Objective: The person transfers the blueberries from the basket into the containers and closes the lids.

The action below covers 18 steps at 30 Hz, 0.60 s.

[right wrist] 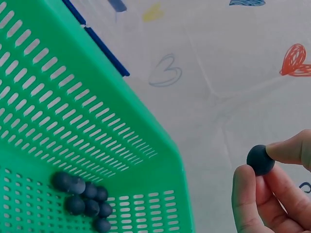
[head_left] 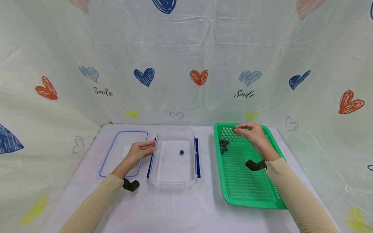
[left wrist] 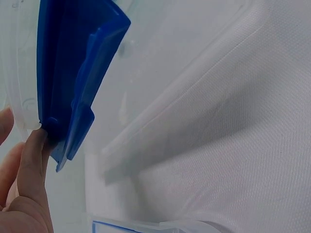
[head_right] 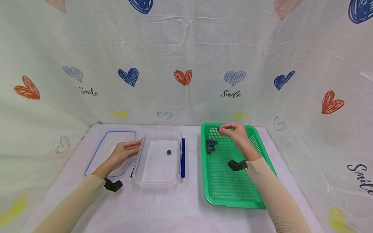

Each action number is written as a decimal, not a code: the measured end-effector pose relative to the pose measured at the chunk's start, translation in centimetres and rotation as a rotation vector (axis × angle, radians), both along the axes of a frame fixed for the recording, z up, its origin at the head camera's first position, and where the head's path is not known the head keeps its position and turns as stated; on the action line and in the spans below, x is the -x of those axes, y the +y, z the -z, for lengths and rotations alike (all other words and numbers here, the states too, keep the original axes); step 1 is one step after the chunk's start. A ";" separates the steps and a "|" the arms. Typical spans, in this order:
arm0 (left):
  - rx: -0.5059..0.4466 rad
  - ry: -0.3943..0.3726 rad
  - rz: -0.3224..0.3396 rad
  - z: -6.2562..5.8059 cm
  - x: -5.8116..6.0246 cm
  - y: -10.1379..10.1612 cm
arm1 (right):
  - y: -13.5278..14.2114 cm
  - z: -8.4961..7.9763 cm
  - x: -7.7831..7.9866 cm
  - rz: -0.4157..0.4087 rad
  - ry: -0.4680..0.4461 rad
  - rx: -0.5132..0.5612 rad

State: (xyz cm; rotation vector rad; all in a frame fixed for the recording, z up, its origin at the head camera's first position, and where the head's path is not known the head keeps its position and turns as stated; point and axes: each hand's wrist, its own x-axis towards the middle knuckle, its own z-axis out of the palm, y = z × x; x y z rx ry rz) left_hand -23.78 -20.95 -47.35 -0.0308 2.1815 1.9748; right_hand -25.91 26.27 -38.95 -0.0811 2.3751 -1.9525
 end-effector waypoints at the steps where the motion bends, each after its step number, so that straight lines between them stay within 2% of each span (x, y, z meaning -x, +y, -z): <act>1: -0.001 0.001 0.000 0.0 0.0 0.0 | -0.1 -0.1 0.0 -0.002 -0.004 0.009; 18: -0.027 -0.005 0.004 -0.2 -0.1 0.0 | -2.7 -1.4 0.2 -0.056 0.000 0.050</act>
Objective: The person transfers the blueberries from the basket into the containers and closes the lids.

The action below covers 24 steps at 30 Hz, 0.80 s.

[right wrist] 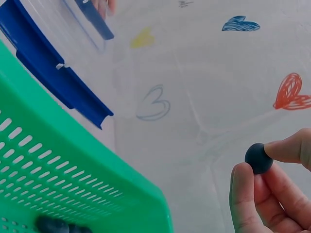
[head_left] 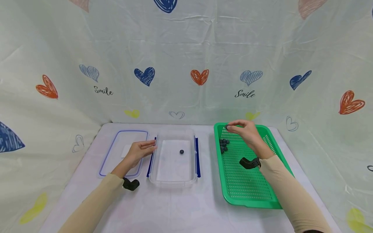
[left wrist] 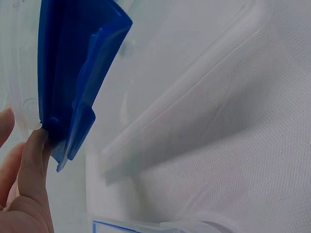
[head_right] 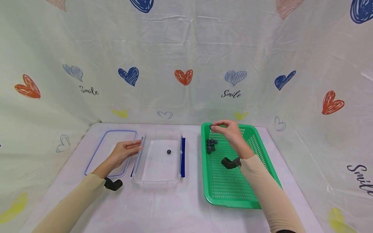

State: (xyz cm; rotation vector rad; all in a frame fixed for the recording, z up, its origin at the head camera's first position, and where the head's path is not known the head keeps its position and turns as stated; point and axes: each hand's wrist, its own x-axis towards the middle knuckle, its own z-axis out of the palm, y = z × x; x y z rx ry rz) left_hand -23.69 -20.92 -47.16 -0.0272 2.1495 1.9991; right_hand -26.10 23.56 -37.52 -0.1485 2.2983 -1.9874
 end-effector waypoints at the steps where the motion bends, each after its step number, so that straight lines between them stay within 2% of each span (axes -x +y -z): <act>1: -0.001 -0.001 -0.002 0.0 0.0 0.0 | -0.2 -0.1 0.0 -0.006 0.001 0.006; 24: 0.041 0.005 -0.008 0.2 0.3 0.0 | -4.3 -0.7 0.9 -0.086 -0.026 0.017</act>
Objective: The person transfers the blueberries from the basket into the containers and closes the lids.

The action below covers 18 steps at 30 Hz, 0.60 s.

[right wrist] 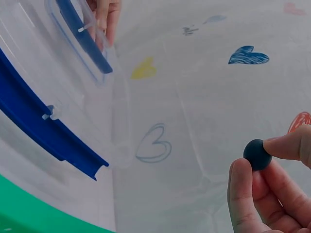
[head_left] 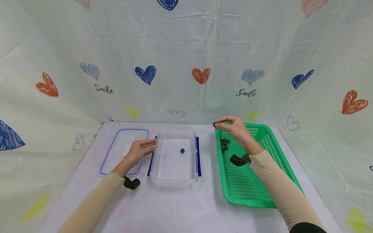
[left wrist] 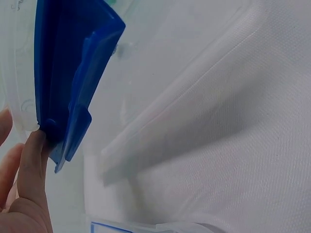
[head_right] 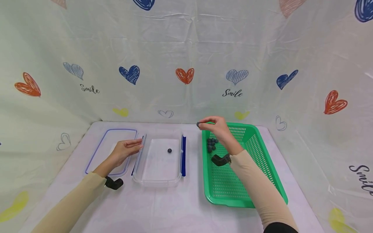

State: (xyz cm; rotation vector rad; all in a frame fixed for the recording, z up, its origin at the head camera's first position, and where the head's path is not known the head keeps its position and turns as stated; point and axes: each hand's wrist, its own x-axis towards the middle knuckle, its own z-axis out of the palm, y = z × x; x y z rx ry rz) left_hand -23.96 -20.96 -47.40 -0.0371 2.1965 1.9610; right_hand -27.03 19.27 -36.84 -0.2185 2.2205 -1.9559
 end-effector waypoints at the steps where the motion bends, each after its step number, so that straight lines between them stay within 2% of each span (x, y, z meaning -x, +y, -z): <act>1: 0.001 0.001 -0.003 0.0 0.0 0.0 | -0.2 0.0 0.0 -0.003 0.002 0.000; 9: 0.018 0.013 -0.009 -0.3 -0.1 0.2 | -1.7 -0.1 0.0 -0.007 0.025 -0.067; 18: 0.027 0.004 -0.014 -0.4 -0.4 0.2 | -3.5 0.6 0.0 -0.068 0.060 -0.026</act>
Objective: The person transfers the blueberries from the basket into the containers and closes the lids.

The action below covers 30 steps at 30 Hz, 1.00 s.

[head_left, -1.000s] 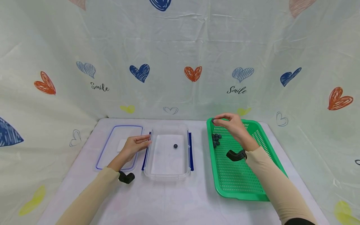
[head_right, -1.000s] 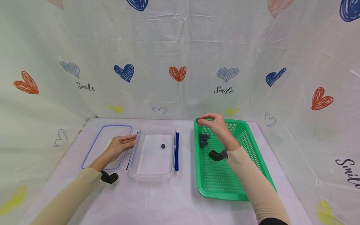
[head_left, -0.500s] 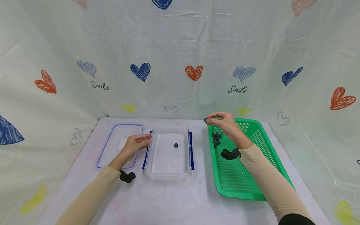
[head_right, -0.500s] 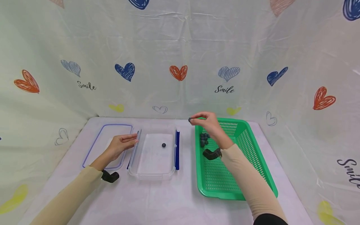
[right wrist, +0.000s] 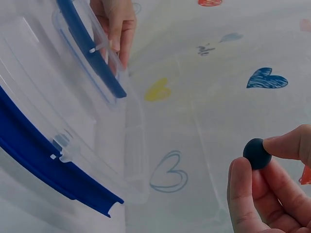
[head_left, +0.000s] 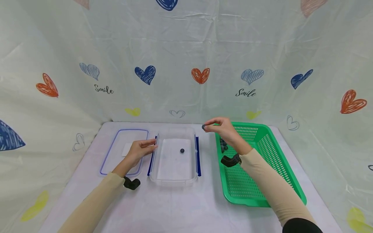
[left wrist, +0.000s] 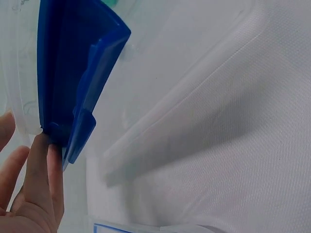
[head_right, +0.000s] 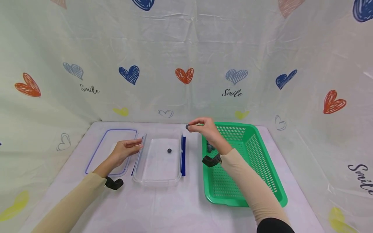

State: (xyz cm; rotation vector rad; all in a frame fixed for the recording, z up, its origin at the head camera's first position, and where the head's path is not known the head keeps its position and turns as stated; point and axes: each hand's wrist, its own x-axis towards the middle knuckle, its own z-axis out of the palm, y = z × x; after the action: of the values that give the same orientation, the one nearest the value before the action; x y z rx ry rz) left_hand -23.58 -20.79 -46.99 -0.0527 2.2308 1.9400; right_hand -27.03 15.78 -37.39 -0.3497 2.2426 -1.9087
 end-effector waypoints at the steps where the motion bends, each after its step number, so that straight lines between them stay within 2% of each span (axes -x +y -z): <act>1: 0.002 -0.001 0.000 0.0 0.0 0.0 | -0.2 0.1 0.0 -0.009 0.006 -0.004; 11: 0.013 -0.003 0.000 0.2 0.1 -0.1 | -1.8 0.6 0.1 -0.035 -0.012 0.011; 18: 0.018 -0.008 -0.008 0.1 0.1 0.0 | -2.8 0.7 0.1 -0.072 -0.007 -0.017; 30: 0.017 -0.017 -0.016 -0.1 0.0 0.0 | -4.3 1.0 0.0 -0.104 -0.048 -0.035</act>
State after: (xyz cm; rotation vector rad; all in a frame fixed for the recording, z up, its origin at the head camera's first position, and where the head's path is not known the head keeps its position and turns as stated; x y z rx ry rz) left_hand -23.63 -20.75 -46.85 -0.0885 2.2435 1.9212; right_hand -27.04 11.51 -38.36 -0.4025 2.1794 -1.8052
